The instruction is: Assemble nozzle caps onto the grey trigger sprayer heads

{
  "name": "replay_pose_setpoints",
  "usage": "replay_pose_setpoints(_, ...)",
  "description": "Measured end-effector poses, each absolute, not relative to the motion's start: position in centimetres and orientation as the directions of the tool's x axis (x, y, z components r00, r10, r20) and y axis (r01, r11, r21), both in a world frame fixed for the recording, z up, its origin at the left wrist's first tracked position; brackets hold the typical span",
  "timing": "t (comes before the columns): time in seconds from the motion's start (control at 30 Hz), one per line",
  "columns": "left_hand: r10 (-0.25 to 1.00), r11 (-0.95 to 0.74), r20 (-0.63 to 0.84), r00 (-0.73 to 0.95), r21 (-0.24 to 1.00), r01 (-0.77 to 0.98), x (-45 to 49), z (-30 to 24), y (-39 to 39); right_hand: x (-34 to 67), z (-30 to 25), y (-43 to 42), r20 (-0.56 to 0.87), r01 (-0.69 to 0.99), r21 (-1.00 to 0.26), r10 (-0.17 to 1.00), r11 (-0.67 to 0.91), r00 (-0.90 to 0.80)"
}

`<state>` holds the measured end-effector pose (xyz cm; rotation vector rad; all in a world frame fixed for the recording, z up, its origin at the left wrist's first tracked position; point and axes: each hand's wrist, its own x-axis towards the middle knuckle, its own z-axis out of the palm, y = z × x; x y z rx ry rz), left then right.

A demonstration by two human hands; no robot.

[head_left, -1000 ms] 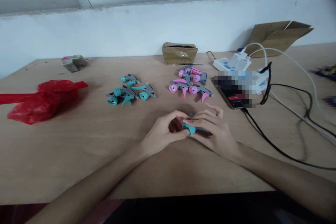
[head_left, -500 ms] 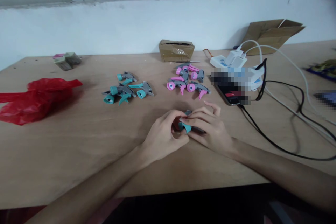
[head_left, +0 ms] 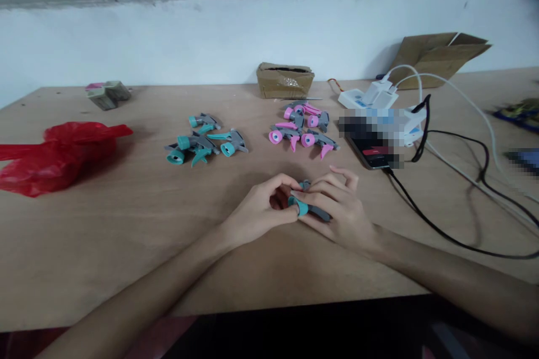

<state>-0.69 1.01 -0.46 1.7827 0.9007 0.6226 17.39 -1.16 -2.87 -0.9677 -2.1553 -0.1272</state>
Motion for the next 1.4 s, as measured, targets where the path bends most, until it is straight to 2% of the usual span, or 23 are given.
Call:
replay_pose_setpoints(0.17, 0.829, -0.276, 0.018, 0.559, 0.883, 0.380, -0.6, -0.2, 0.6, 17.4, -3.0, -1.2, 0.675, 0.655, -0.183, 0.579, 0.733, -0.458)
replay_pose_setpoints(0.4, 0.770, -0.072, -0.058, 0.636, 0.981, 0.178, -1.1, 0.0, 1.4, 17.6, -2.3, -1.3, 0.688, 0.656, -0.248, 0.606, 0.713, -0.399)
replay_pose_setpoints(0.57, 0.727, -0.033, -0.111, 0.677, 0.980, 0.196, -1.3, -0.2, 1.6, 17.8, -2.5, -1.5, 0.687, 0.630, -0.240, 0.588, 0.738, -0.426)
replay_pose_setpoints(0.73, 0.739, -0.101, -0.064, 0.671, 0.974, 0.203, -1.3, -0.3, 1.5, 17.7, -2.6, -1.4, 0.655, 0.629, -0.240, 0.602, 0.739, -0.457)
replay_pose_setpoints(0.97, 0.680, 0.050, -0.144, 0.719, 0.987, 0.150, -1.3, 0.1, 1.8, 17.8, -2.6, -1.6, 0.672, 0.611, -0.225, 0.575, 0.759, -0.466)
replay_pose_setpoints(1.23, 0.756, 0.040, -0.114, 0.645, 0.991, 0.128, -0.8, -0.3, 1.4, 17.9, -2.4, -1.1, 0.706, 0.629, -0.223, 0.568, 0.745, -0.422)
replay_pose_setpoints(1.4, 0.771, 0.097, -0.102, 0.628, 0.994, 0.044, -0.3, -0.2, 1.2, 17.7, -2.4, -1.1, 0.699, 0.644, -0.221, 0.579, 0.733, -0.419)
